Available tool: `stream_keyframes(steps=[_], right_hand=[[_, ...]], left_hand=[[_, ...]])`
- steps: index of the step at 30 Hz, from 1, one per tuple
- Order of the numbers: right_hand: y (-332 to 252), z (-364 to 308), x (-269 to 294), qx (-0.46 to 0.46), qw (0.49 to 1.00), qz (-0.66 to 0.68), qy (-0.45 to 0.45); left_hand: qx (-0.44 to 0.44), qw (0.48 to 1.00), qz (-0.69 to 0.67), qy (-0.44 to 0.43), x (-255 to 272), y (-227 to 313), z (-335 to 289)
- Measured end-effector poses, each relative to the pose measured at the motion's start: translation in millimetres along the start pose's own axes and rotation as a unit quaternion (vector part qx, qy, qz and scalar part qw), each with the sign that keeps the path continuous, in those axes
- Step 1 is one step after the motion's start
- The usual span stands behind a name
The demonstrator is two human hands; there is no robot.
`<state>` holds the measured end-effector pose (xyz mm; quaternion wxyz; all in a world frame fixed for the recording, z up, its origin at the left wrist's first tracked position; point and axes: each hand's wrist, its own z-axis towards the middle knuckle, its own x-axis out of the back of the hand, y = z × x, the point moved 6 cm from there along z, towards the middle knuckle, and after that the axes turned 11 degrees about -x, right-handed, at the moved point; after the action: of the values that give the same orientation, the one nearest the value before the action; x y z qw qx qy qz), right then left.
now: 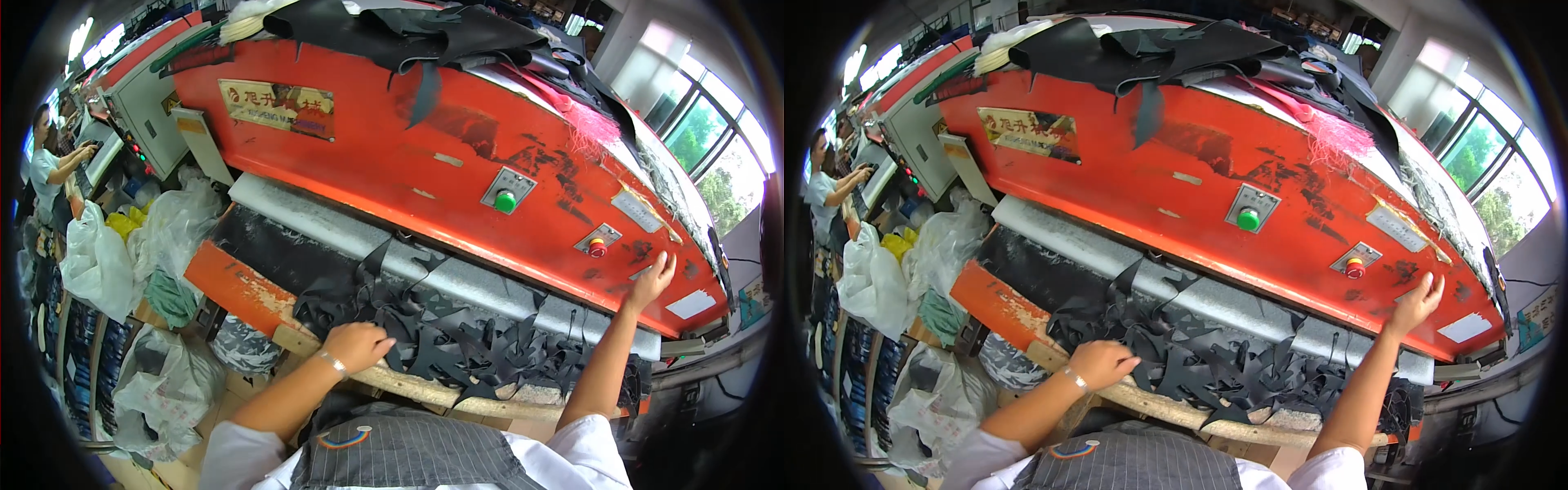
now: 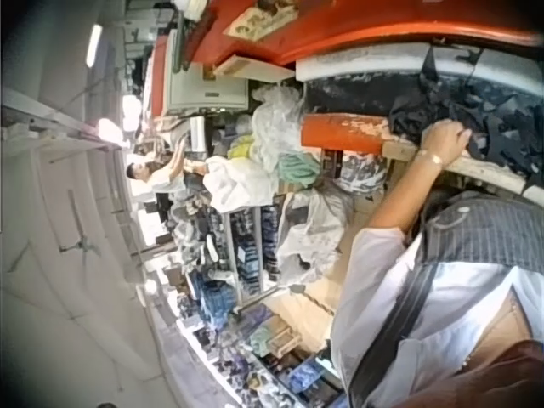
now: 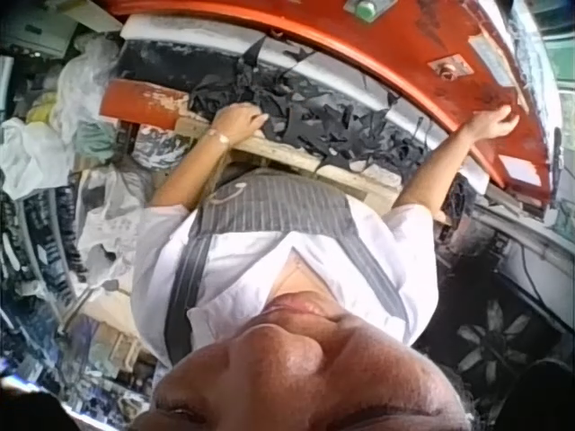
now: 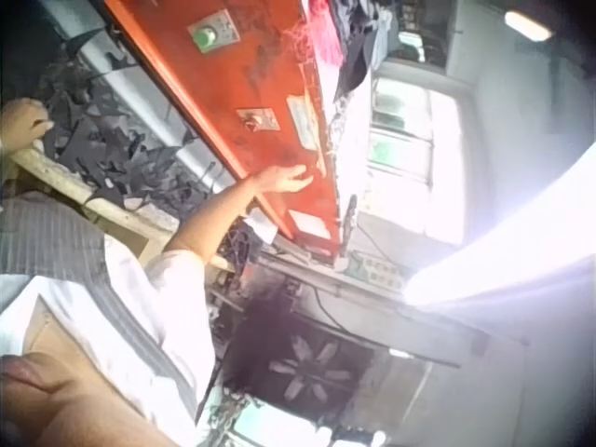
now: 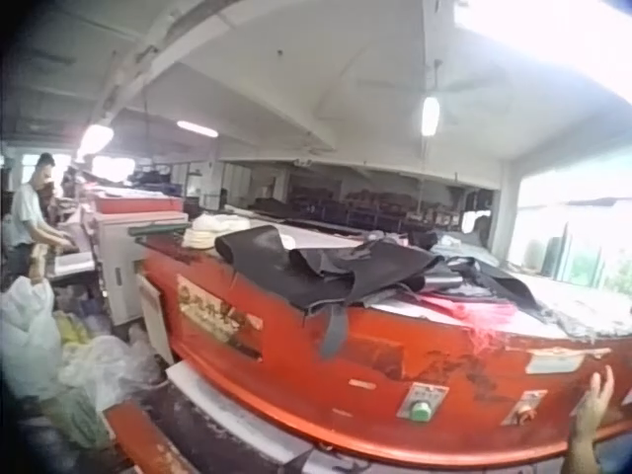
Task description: Cutting out shoe components from leather sheets using a hydraulic clicker press and metal dies.
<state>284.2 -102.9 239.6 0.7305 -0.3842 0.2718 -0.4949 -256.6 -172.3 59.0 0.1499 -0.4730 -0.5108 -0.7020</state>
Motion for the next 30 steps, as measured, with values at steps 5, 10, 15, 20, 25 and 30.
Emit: stream_keyframes(steps=[5,10,15,20,25,30], right_hand=[[-89,-176,-111,0.089,0.965,0.131,-0.209],[-102,-329,-216,-0.03,0.862,-0.066,-0.502],[-47,-359,-269,-0.033,0.728,-0.362,-0.581],[-41,-393,-310,-0.086,0.773,-0.322,-0.54],[-3,-371,-317,-0.145,0.755,-0.2,-0.608],[-4,-339,-197,0.096,0.651,-0.131,-0.741]], left_hand=[[-0.044,0.987,0.069,0.135,-13,6,-52],[-0.037,0.985,0.081,0.145,-11,10,-49],[-0.04,0.993,0.074,0.086,-10,8,-27],[-0.04,0.983,0.099,-0.147,7,6,31],[-0.112,0.966,0.228,-0.055,3,-28,95],[-0.108,0.969,0.192,-0.112,38,-64,76]])
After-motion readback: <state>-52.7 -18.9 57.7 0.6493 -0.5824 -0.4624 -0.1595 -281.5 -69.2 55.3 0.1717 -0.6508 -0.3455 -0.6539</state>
